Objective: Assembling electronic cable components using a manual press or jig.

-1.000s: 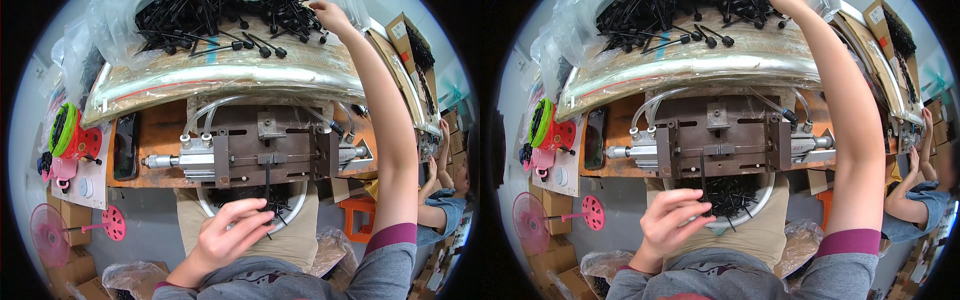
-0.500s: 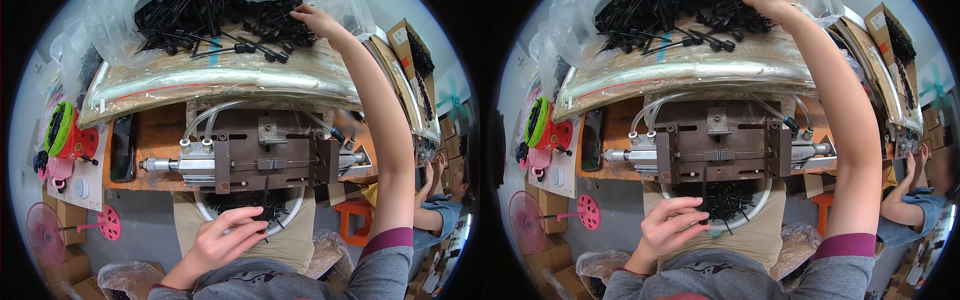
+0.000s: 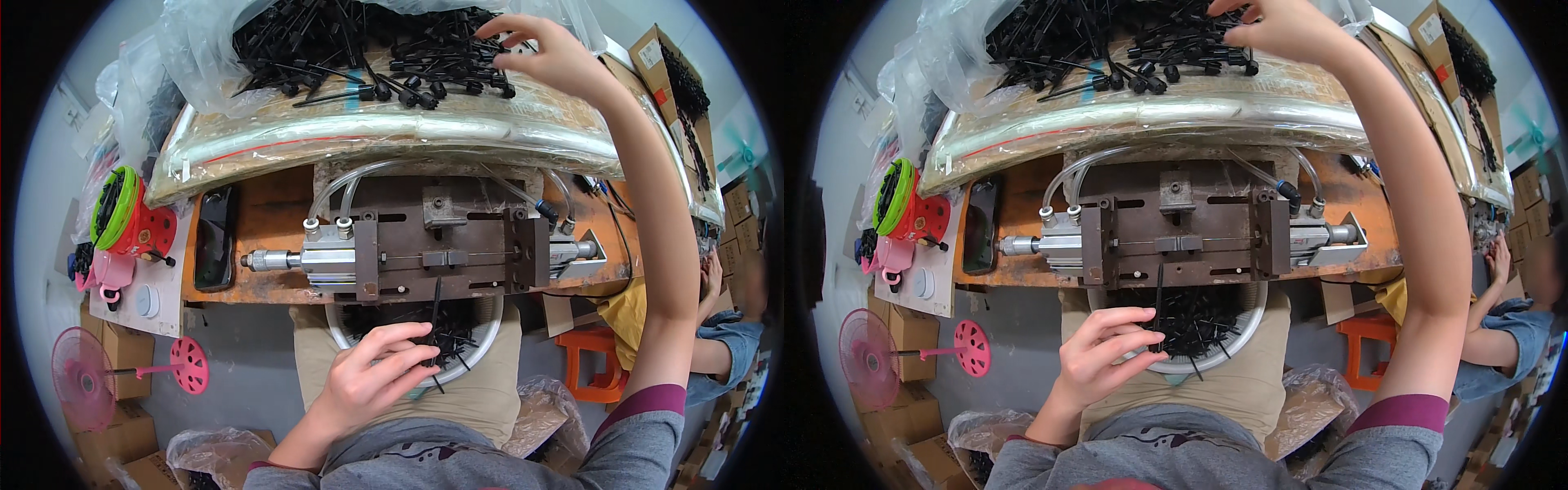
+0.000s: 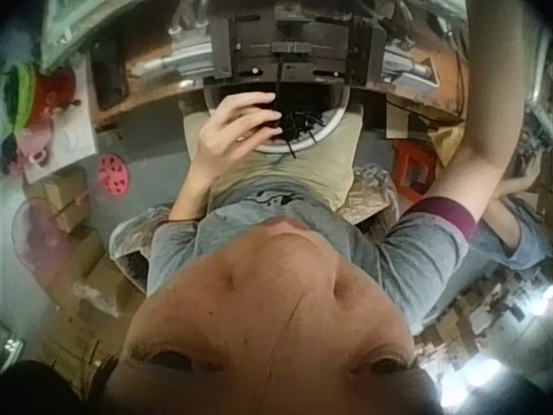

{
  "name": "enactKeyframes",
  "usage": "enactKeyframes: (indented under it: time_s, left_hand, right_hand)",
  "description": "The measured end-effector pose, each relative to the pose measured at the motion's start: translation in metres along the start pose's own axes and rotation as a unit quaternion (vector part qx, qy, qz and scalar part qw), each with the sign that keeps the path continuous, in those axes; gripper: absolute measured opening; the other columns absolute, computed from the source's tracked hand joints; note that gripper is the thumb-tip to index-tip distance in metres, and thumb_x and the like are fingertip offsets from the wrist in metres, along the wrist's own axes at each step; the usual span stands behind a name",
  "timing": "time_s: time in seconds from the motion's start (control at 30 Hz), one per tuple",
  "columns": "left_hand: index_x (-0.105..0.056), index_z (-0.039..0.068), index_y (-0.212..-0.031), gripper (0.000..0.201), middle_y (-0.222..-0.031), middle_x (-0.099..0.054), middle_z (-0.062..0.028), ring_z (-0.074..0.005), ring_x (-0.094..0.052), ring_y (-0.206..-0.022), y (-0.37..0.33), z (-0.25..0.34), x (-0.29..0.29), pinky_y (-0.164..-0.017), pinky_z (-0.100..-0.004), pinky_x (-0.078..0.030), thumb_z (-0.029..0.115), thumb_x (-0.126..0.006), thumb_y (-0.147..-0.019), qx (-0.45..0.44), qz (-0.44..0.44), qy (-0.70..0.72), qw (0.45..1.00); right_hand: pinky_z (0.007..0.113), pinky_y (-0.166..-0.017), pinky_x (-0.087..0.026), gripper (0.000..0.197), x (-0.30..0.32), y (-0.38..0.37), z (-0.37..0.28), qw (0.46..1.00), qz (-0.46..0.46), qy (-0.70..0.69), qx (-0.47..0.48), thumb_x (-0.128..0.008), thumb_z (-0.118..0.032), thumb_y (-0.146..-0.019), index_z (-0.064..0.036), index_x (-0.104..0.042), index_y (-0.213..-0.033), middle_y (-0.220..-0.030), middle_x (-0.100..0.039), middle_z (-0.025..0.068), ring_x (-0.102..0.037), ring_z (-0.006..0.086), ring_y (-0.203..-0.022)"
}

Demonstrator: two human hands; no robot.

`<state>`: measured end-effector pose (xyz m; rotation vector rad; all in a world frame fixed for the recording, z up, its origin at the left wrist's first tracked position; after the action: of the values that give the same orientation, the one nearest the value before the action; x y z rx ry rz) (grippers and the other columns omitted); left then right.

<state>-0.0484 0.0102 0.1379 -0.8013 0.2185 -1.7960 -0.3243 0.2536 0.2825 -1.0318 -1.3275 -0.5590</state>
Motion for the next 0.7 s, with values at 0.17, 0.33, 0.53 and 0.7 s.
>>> enactKeyframes:
  time_s: [0.17, 0.33, 0.53, 0.7]
  left_hand:
    - [-0.073, -0.001, -0.094, 0.025, -0.117, -0.062, -0.0151, -0.0160, -0.070, -0.080, -0.012, 0.002, -0.007, -0.068, -0.0270, -0.059, 0.001, -0.082, -0.071, -0.005, 0.013, -0.017, 1.000]
    - [-0.070, -0.002, -0.089, 0.024, -0.122, -0.064, -0.0159, -0.0203, -0.069, -0.083, -0.031, 0.006, -0.010, -0.070, -0.0295, -0.058, 0.004, -0.082, -0.069, -0.036, 0.043, -0.153, 0.987]
    - [-0.068, -0.001, -0.091, 0.024, -0.125, -0.065, -0.0167, -0.0231, -0.069, -0.080, -0.032, 0.000, -0.020, -0.072, -0.0309, -0.056, 0.006, -0.079, -0.071, -0.044, 0.025, -0.224, 0.973]
    - [-0.068, 0.000, -0.092, 0.025, -0.126, -0.064, -0.0166, -0.0237, -0.069, -0.078, -0.039, 0.003, -0.028, -0.069, -0.0319, -0.055, 0.007, -0.079, -0.071, -0.047, -0.016, -0.251, 0.967]
  right_hand:
    - [0.040, -0.092, -0.052, 0.050, -0.010, 0.011, -0.064, 0.985, 0.075, 0.142, 0.069, -0.069, -0.007, -0.077, -0.0150, -0.060, -0.126, -0.131, -0.056, 0.0032, -0.056, 0.0261, -0.118]
    - [0.042, -0.084, -0.053, 0.031, -0.027, -0.003, -0.062, 0.982, 0.082, 0.166, 0.030, -0.067, -0.016, -0.079, -0.0054, -0.066, -0.109, -0.097, -0.068, 0.0162, -0.065, 0.0336, -0.100]
    - [0.041, -0.089, -0.050, 0.035, -0.027, 0.010, -0.075, 0.996, -0.011, 0.087, -0.001, -0.068, -0.015, -0.076, -0.0005, -0.062, -0.108, -0.099, -0.067, 0.0150, -0.063, 0.0326, -0.101]
    - [0.042, -0.088, -0.051, 0.038, -0.019, 0.023, -0.083, 0.997, 0.004, 0.081, 0.020, -0.068, -0.019, -0.078, -0.0013, -0.063, -0.111, -0.100, -0.069, 0.0168, -0.065, 0.0326, -0.099]
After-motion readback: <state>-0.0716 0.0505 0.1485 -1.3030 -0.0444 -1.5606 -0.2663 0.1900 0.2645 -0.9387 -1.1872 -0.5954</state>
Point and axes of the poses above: each hand's wrist, its own y-axis away from the middle knuckle, its own x-axis out of the back of the hand, z = x × y, the point moved 6 cm from there along -y, towards the middle knuckle
